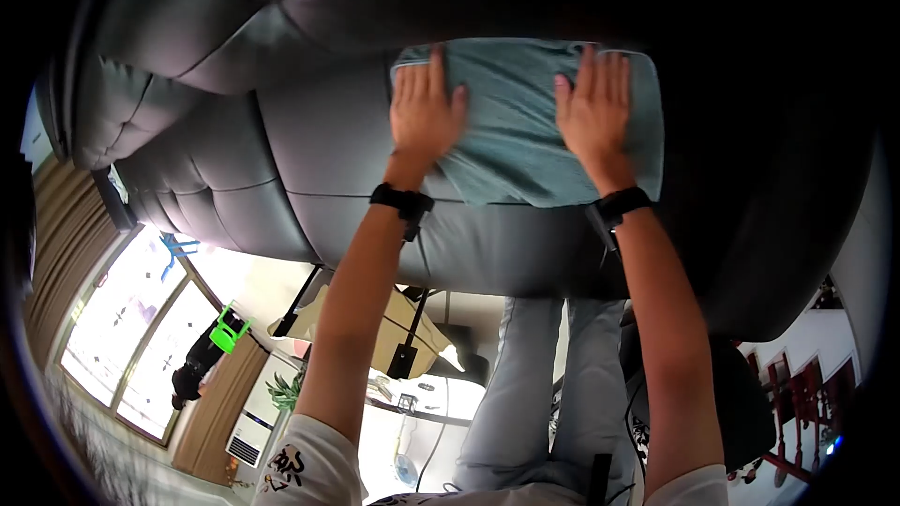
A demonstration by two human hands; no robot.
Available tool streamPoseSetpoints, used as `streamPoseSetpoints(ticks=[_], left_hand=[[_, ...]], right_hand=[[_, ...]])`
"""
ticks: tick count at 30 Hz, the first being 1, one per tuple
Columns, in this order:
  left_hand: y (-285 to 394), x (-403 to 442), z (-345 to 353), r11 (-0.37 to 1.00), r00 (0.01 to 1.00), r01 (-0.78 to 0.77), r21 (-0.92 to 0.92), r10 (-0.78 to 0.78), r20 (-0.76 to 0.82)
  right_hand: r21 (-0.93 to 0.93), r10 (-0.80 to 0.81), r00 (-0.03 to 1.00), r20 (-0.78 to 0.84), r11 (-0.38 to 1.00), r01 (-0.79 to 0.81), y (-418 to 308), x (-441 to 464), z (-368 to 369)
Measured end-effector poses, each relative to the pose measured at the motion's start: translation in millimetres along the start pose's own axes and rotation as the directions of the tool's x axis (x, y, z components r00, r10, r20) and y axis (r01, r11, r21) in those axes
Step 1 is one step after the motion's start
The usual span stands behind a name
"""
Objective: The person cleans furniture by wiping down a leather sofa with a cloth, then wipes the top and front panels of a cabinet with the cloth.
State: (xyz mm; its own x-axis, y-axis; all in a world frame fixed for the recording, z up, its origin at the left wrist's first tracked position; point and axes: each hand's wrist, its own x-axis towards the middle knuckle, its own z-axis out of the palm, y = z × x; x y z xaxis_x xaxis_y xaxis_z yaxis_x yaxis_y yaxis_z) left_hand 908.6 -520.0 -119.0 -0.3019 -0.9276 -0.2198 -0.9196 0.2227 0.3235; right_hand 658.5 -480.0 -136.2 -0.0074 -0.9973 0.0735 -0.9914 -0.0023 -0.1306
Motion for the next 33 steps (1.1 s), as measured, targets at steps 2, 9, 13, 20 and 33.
streamPoseSetpoints(ticks=[2,9,13,20,33], left_hand=[[-39.9,-12.4,-16.4,0.995,0.996,0.082,0.061,-0.080,-0.041],[-220.2,-61.3,-38.2,0.897,0.878,0.427,0.113,-0.382,-0.287],[-259.0,-155.5,-11.7,0.836,0.809,0.545,0.055,-0.507,-0.298],[-201.1,-310.4,29.6,0.520,0.523,0.852,0.068,-0.852,-0.036],[-33.9,-190.8,28.4,0.896,0.880,0.440,-0.059,-0.443,-0.170]], right_hand=[[0.034,-0.027,0.999,0.029,0.999,0.026,-49.8,9.9,2.8],[0.329,-0.296,0.955,0.035,0.906,0.268,-246.2,36.0,23.4],[0.431,-0.407,0.912,0.056,0.833,0.346,-319.5,3.9,25.1],[0.530,-0.695,0.700,0.163,0.661,0.532,-337.2,-153.3,21.8],[0.268,-0.622,0.757,0.201,0.778,0.568,-147.8,-69.3,-14.4]])
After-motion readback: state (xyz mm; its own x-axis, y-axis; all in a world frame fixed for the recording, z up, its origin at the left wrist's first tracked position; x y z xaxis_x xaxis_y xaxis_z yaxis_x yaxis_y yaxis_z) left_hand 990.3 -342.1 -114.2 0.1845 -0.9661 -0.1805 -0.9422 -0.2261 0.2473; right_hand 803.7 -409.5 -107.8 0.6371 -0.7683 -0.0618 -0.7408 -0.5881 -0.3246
